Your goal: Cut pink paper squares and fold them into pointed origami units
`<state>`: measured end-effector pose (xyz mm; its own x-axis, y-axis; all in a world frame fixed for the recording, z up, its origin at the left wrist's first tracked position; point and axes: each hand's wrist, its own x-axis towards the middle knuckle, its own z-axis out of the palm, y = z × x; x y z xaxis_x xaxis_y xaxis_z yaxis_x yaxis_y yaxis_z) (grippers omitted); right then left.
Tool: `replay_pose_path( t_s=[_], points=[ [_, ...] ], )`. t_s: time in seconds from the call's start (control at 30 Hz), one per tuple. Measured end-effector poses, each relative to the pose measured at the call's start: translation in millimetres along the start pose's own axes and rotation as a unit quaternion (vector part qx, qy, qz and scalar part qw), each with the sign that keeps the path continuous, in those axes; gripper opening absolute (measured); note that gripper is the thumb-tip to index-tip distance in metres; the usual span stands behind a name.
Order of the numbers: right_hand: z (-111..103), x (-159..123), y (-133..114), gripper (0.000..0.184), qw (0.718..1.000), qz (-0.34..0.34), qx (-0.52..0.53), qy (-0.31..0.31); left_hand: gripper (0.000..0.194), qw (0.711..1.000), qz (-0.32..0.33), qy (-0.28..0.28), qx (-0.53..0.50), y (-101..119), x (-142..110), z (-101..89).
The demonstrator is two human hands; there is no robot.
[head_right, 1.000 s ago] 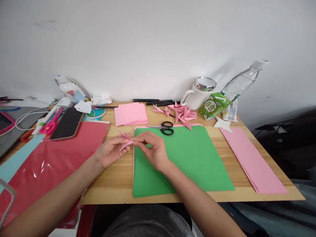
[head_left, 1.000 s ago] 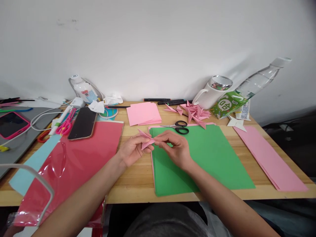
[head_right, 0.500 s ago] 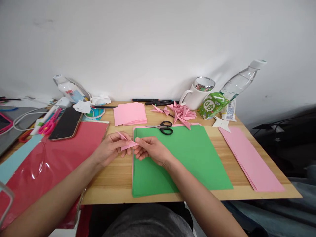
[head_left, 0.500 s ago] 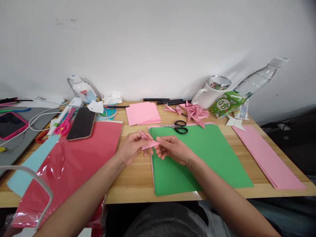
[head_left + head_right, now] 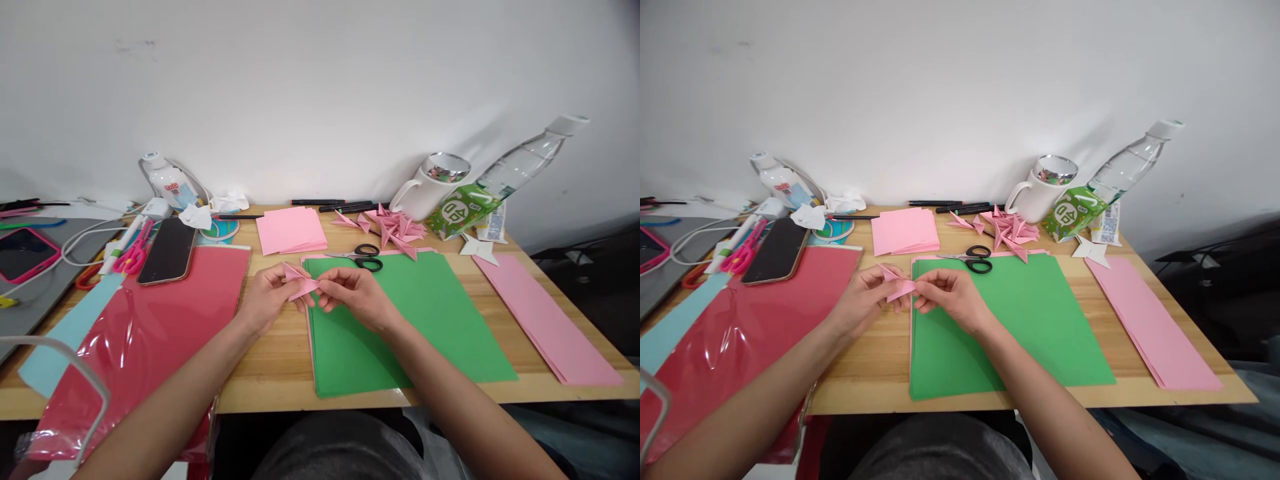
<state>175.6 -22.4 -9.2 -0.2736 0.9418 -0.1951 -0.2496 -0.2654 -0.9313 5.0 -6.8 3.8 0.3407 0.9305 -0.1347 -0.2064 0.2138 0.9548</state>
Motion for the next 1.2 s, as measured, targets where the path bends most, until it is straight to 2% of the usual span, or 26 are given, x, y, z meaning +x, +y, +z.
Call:
replay_pose_path(
  t_s=[0.17,0.3,0.5,0.83,1.2],
  points=[
    [5.1,0.8,7.0,0.026,0.998,-0.029,0.042,0.046,0.022,1.000,-0.008,0.004,-0.017,-1.5,-0.6,0.5],
    [9.3,1.0,10.6,0.025,0.993,-0.017,0.100,0.063,0.029,1.000,-0.021,0.006,-0.019,-3.5,-1.6,0.6],
    [11.9,1.7,11.4,0.025,0.984,0.016,0.161,0.080,0.019,1.000,-0.006,0.003,-0.012,-4.2,-0.3,4.7],
    [14.5,1.6,11.1,0.022,0.981,-0.021,0.161,0.103,0.011,0.998,-0.007,0.028,-0.051,-4.8,-0.4,7.1],
    [13.2,2.5,9.7,0.023,0.982,-0.002,0.171,0.083,0.008,0.999,0.016,0.034,-0.020,-6.1,-1.5,5.8]
  ],
)
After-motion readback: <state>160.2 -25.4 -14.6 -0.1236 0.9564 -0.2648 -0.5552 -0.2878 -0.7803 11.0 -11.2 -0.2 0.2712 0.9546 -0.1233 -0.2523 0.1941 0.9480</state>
